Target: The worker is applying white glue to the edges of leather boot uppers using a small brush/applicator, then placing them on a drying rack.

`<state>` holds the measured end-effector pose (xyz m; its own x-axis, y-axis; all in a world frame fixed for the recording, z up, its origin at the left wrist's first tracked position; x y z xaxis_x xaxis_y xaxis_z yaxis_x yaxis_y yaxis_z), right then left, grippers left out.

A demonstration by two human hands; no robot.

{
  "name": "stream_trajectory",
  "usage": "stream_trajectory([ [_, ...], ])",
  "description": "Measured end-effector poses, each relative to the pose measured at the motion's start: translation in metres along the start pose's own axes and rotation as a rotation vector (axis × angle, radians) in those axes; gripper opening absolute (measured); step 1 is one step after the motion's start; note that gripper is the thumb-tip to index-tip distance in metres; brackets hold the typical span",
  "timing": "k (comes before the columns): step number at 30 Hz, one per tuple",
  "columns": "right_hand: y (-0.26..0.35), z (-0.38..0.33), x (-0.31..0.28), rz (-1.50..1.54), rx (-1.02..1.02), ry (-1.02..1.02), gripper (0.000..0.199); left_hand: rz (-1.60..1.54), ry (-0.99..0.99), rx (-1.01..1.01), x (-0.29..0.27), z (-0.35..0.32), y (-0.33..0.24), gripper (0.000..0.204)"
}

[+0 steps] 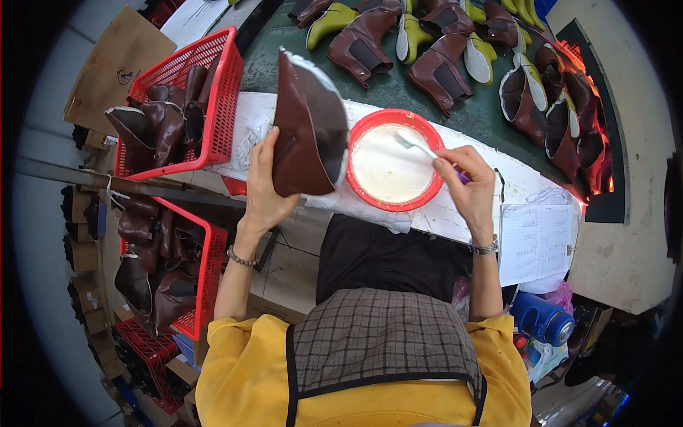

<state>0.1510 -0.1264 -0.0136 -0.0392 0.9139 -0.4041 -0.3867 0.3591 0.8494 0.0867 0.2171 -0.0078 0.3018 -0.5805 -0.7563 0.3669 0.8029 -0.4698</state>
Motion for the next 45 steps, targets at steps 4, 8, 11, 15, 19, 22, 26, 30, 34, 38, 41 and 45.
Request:
stream_trajectory([
  [4,0.011,0.016,0.012,0.049,-0.077,0.034,0.014,-0.105,0.049,0.191,-0.001,-0.003,-0.029,0.100],
  [8,0.016,0.035,-0.002,0.064,-0.129,-0.110,0.015,-0.305,0.064,0.198,0.001,-0.005,-0.038,0.098],
  [11,0.026,0.031,-0.008,0.040,-0.180,-0.086,0.017,-0.383,-0.076,0.151,0.002,-0.001,-0.038,0.099],
  [15,0.042,0.010,-0.005,0.019,-0.217,-0.026,0.018,-0.318,-0.205,0.192,-0.001,0.013,-0.039,0.099],
  [19,0.051,-0.003,-0.002,0.014,-0.249,0.042,0.021,-0.091,-0.277,0.255,-0.004,0.029,-0.047,0.102],
  [22,0.054,-0.007,0.002,0.013,-0.245,0.098,0.021,-0.073,-0.327,0.333,-0.001,0.042,-0.051,0.102],
  [26,0.049,-0.010,0.008,0.060,-0.200,0.219,0.017,-0.022,-0.323,0.384,0.005,0.047,-0.049,0.097],
  [30,0.018,-0.001,0.006,-0.017,-0.004,0.201,0.012,-0.067,-0.171,0.199,-0.005,0.035,-0.025,0.087],
  [34,-0.007,0.012,0.014,-0.795,-0.041,0.229,0.010,-0.924,0.052,-0.422,-0.023,0.003,0.027,0.078],
  [38,-0.006,0.018,0.002,-0.548,-0.014,0.149,0.011,-1.332,0.183,-0.596,-0.033,-0.034,0.044,0.078],
  [41,0.007,0.029,-0.003,-0.128,-0.069,0.096,0.014,-1.636,0.442,-0.511,-0.024,-0.050,0.041,0.076],
  [45,0.026,0.038,0.010,0.026,-0.221,0.161,0.016,-1.840,0.464,-0.592,-0.003,-0.069,0.053,0.078],
])
Point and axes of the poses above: each hand's wrist, its own z-axis towards the middle knuckle, its own x-axis out of the palm, y = z × x, the point moved 5 cm from there along z, towards the middle knuckle, and after that the axes turned 4 degrees about y, right-handed, at the moved point
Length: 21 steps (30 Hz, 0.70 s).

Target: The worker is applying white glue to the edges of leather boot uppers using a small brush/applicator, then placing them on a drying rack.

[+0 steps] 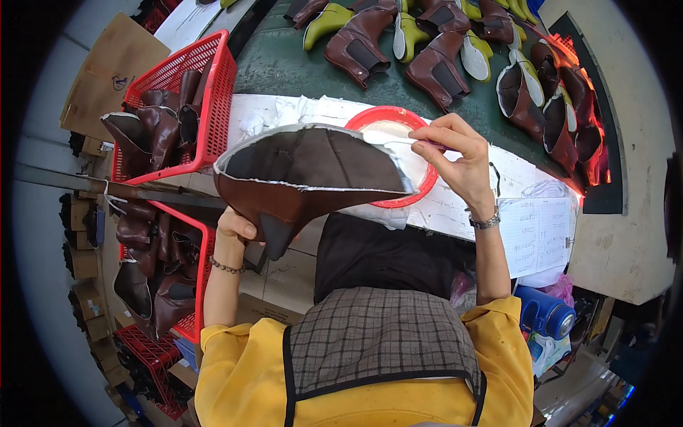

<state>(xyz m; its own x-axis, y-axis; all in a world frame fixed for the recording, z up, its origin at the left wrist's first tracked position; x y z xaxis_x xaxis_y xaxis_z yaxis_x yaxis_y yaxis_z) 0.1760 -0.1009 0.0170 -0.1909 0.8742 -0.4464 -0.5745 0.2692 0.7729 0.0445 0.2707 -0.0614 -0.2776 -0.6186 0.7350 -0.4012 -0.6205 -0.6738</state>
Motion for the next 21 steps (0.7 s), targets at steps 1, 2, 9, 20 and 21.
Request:
stream_trajectory([
  [1,0.001,0.001,0.000,-0.026,0.012,-0.010,0.016,-0.020,0.007,0.015,-0.005,-0.002,0.002,0.078],
  [2,0.003,0.001,-0.001,-0.019,-0.018,-0.020,0.016,-0.034,0.016,0.036,-0.008,-0.004,0.002,0.079],
  [9,0.010,-0.001,-0.008,-0.124,-0.046,-0.059,0.016,-0.020,0.086,0.028,-0.005,0.002,0.008,0.081],
  [20,0.057,0.052,-0.001,-0.197,-0.320,0.185,0.020,0.040,0.176,-0.327,0.043,0.039,0.020,0.082],
  [21,0.060,0.056,0.003,-0.191,-0.354,0.195,0.020,0.029,0.187,-0.390,0.045,0.043,0.026,0.082],
])
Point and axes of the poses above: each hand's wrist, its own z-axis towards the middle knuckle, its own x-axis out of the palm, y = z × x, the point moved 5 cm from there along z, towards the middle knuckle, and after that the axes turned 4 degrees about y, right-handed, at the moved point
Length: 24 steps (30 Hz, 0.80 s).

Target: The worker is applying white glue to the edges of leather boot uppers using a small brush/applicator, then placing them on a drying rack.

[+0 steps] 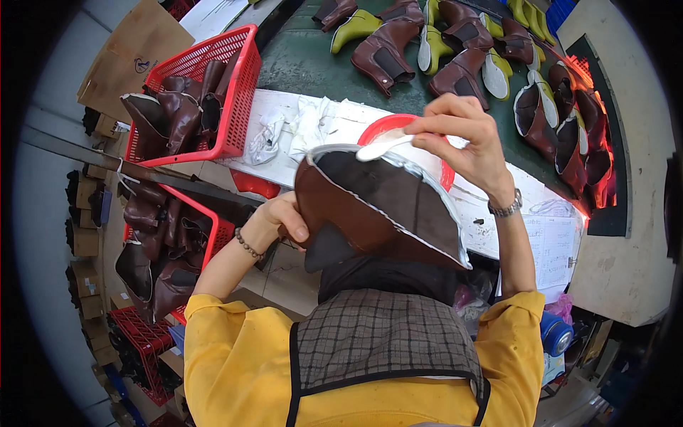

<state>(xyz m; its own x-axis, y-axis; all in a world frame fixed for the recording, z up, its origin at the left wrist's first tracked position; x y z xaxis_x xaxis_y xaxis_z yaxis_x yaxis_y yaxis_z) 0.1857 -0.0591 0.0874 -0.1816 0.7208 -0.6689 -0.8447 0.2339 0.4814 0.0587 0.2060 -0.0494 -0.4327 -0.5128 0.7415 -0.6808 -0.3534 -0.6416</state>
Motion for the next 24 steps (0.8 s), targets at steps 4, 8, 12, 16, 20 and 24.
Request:
stream_trajectory([
  [4,-0.001,0.015,0.012,0.032,-0.082,0.001,0.018,-0.023,0.023,-0.041,0.001,0.017,0.008,0.083],
  [8,-0.017,-0.005,0.006,0.015,-0.058,-0.078,0.017,0.019,0.111,0.164,-0.004,0.005,-0.002,0.084],
  [12,-0.044,-0.060,0.008,0.200,0.262,-0.193,0.017,0.020,0.104,0.637,-0.016,-0.025,-0.011,0.081],
  [16,-0.061,-0.107,0.017,0.174,0.404,-0.214,0.016,0.069,0.038,0.768,-0.024,-0.037,-0.015,0.085],
  [20,-0.097,-0.158,0.026,0.389,0.640,-0.394,0.013,-0.023,0.028,0.687,-0.028,-0.025,-0.028,0.095],
  [24,-0.142,-0.209,0.053,0.652,0.908,-0.629,0.017,-0.269,-0.144,0.761,-0.063,-0.001,-0.072,0.080],
])
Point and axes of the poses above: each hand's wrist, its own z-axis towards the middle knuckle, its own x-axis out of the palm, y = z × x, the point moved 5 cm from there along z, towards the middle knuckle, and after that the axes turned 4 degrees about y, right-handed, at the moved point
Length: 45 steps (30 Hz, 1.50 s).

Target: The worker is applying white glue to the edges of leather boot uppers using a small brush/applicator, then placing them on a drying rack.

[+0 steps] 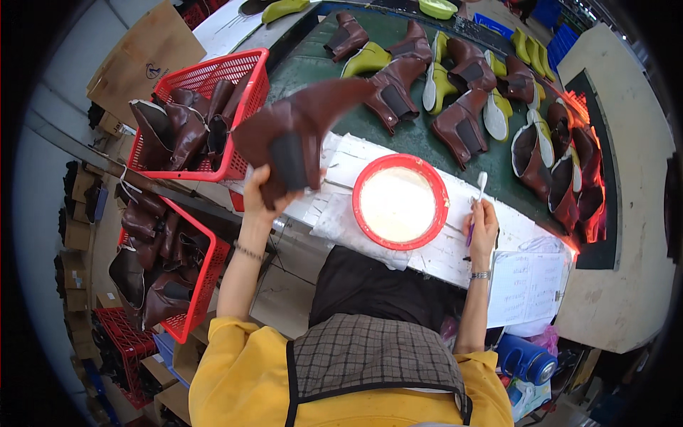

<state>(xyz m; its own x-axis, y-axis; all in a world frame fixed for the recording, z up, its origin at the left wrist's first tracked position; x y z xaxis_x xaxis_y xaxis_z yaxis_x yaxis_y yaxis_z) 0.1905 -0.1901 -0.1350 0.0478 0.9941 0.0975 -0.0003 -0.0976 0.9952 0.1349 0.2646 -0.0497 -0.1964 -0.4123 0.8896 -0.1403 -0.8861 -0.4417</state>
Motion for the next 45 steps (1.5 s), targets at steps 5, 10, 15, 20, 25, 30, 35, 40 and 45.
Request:
stream_trajectory([
  [5,-0.027,0.003,-0.011,-0.038,-0.035,-0.112,0.018,0.038,-0.280,0.214,-0.065,0.106,-0.038,0.041],
  [10,-0.025,0.002,-0.009,-0.072,-0.072,-0.093,0.019,0.097,-0.401,0.238,-0.152,0.193,-0.048,0.033],
  [15,-0.028,0.000,-0.012,-0.088,-0.047,-0.141,0.019,0.303,-0.616,-0.006,-0.181,0.209,-0.038,0.015],
  [20,-0.024,-0.004,-0.011,-0.122,-0.037,-0.138,0.019,1.234,-0.286,0.428,-0.047,0.116,-0.047,0.049],
  [25,-0.019,-0.006,-0.006,-0.166,-0.022,-0.121,0.024,2.044,-0.947,1.097,0.059,-0.083,-0.117,0.035],
  [30,-0.014,-0.006,-0.003,-0.182,-0.058,-0.110,0.024,2.432,-2.270,0.847,0.061,-0.292,-0.215,0.063],
  [35,-0.014,-0.007,-0.004,-0.234,-0.035,-0.123,0.020,1.917,-2.620,-0.147,-0.004,-0.478,-0.269,0.045],
  [40,0.002,-0.005,-0.009,-0.110,0.033,-0.132,0.019,2.210,-2.837,0.045,0.066,-0.515,-0.299,0.031],
  [45,0.083,-0.012,0.020,-0.758,-0.448,0.107,0.016,1.686,-1.508,0.768,0.144,-0.410,-0.259,0.031],
])
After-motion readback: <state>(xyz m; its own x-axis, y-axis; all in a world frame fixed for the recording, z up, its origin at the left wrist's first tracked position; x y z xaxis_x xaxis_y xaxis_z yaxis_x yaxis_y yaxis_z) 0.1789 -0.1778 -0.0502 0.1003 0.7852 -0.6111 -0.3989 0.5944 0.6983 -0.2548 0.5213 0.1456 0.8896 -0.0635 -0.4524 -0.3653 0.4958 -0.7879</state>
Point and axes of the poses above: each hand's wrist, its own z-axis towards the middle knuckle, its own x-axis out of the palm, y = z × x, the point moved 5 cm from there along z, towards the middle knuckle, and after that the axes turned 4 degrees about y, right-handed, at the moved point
